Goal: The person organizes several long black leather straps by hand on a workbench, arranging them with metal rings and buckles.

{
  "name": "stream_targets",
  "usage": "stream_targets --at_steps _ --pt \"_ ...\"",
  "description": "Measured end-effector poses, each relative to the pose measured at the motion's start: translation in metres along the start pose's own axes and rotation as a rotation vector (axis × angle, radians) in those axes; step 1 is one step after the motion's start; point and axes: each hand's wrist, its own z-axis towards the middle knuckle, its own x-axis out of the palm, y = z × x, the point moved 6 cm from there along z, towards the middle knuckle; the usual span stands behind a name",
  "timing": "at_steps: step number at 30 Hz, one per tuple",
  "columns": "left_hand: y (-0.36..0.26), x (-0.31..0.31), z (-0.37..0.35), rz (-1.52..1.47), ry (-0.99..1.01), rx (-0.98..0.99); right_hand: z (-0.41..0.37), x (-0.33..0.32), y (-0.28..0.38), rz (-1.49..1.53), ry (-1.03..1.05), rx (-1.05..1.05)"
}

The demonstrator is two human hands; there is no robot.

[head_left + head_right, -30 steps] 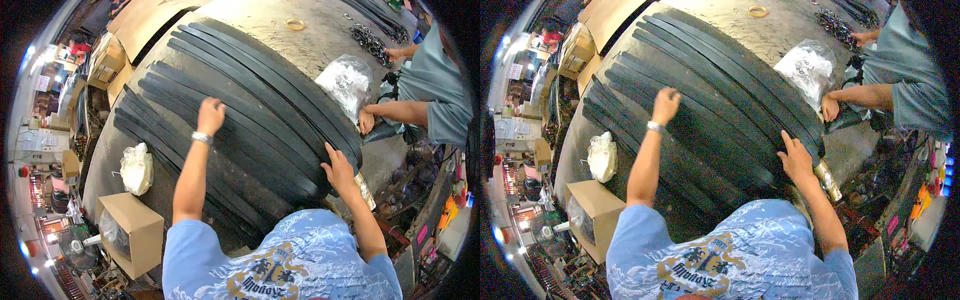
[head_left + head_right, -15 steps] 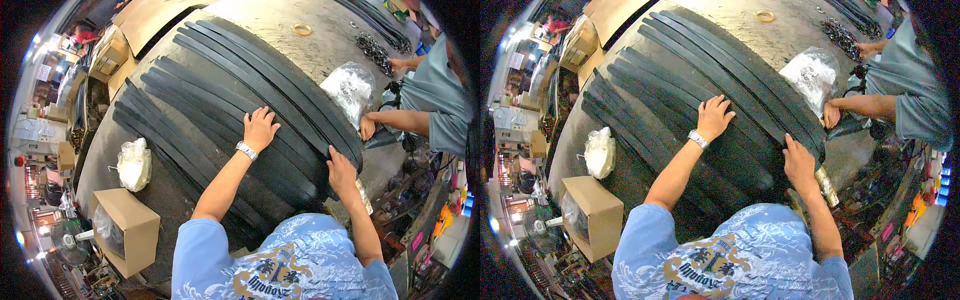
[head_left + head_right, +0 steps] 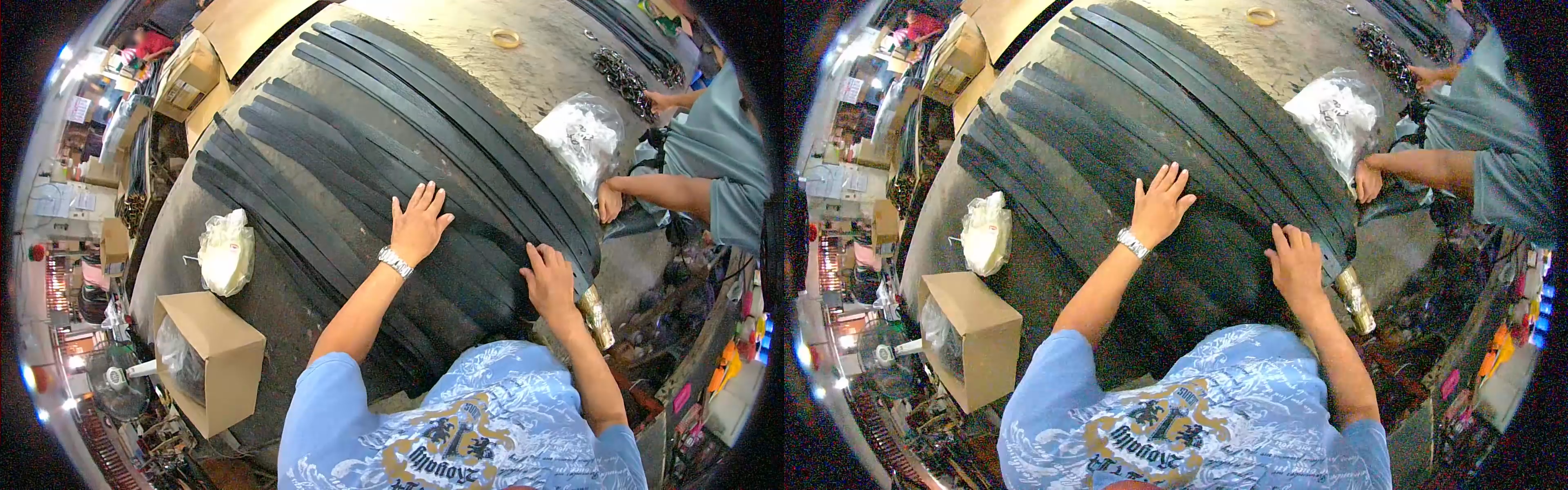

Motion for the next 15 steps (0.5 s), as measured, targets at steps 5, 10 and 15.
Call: stream_targets --at_steps 5,10,15 --pt "0.002 -0.002 -0.013 -0.023 -0.034 -0.002 0.008 0.006 0.002 -0.039 0.031 0.032" --pt "0.001 -0.018 0.012 -0.082 -0.124 -0.031 0.015 0.017 -0.015 0.079 0.047 0.092" --pt "0.004 -0.019 0.052 -0.129 0.000 0.027 0.026 0.024 -0.022 0.169 0.140 0.187"
